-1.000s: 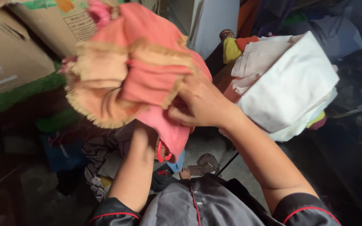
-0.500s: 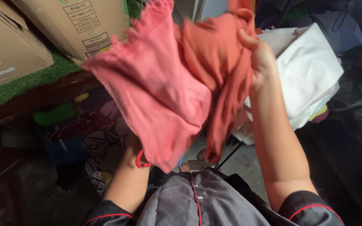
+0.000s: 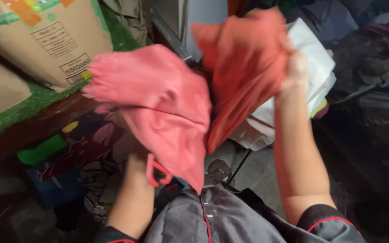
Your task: Hanging various pieces of clothing on plastic hangers and placing them inside a wooden wardrobe.
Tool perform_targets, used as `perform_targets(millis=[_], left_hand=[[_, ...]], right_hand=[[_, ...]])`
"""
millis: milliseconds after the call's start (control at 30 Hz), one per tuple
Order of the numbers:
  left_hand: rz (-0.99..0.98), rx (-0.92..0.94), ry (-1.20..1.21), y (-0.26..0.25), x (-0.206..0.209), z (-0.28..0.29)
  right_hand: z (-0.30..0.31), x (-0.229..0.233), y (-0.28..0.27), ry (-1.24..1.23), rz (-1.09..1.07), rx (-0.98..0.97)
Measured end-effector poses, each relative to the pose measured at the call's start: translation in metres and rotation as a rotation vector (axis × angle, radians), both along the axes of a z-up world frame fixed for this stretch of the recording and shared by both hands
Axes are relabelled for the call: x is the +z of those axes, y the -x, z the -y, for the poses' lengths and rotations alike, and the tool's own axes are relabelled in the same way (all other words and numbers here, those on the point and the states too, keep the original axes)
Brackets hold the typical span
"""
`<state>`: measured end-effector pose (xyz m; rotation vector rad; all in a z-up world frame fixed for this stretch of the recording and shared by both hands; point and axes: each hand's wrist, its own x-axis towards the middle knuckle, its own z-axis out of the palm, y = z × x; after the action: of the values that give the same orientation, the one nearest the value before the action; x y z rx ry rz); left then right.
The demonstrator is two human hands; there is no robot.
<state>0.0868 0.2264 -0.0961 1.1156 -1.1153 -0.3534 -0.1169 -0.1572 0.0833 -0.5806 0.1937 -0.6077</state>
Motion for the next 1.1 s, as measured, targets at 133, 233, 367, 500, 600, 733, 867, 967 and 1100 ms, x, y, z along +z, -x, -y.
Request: perform_targets(millis=[133, 233, 367, 500, 600, 733, 867, 967, 1100], left_hand=[[-0.015, -0.058, 0.003, -0.016, -0.007, 0.014], [-0.017, -0.091, 0.007, -0.044, -0.009, 0.023], [-0.037, -0.130, -0.007, -0.063, -0.015, 0.024], [-0.058, -0.134, -0.015, -0.056, -0.012, 0.029], [-0.079, -0.128, -0.033, -0.050, -0.013, 0.017], [-0.099, -0.124, -0.037, -0.024, -0.021, 0.025], [-0.125, -0.127, -0.048, -0.008, -0.018, 0.020], [-0.134, -0.142, -0.047, 0.000, -0.025, 0.018], [-0.146, -0.179, -0.048, 0.012, -0.021, 0.016]], right_hand=[[0.083, 0.004, 0.049, 0.137, 0.078, -0.113], [0.152, -0.013, 0.068, 0.153, 0.095, -0.213], [0.212, -0.082, 0.099, 0.087, -0.215, -0.516], [0.182, -0.068, 0.104, 0.352, -0.635, -0.793], [0.163, -0.060, 0.112, 1.017, -1.091, -1.073], [0.070, 0.003, 0.097, 1.632, -1.438, -1.344], [-0.028, 0.034, 0.070, 1.916, -0.918, -1.222], [-0.091, 0.009, 0.034, 1.868, -0.630, -1.080], [-0.154, -0.020, 0.008, 1.688, -0.503, -0.730]])
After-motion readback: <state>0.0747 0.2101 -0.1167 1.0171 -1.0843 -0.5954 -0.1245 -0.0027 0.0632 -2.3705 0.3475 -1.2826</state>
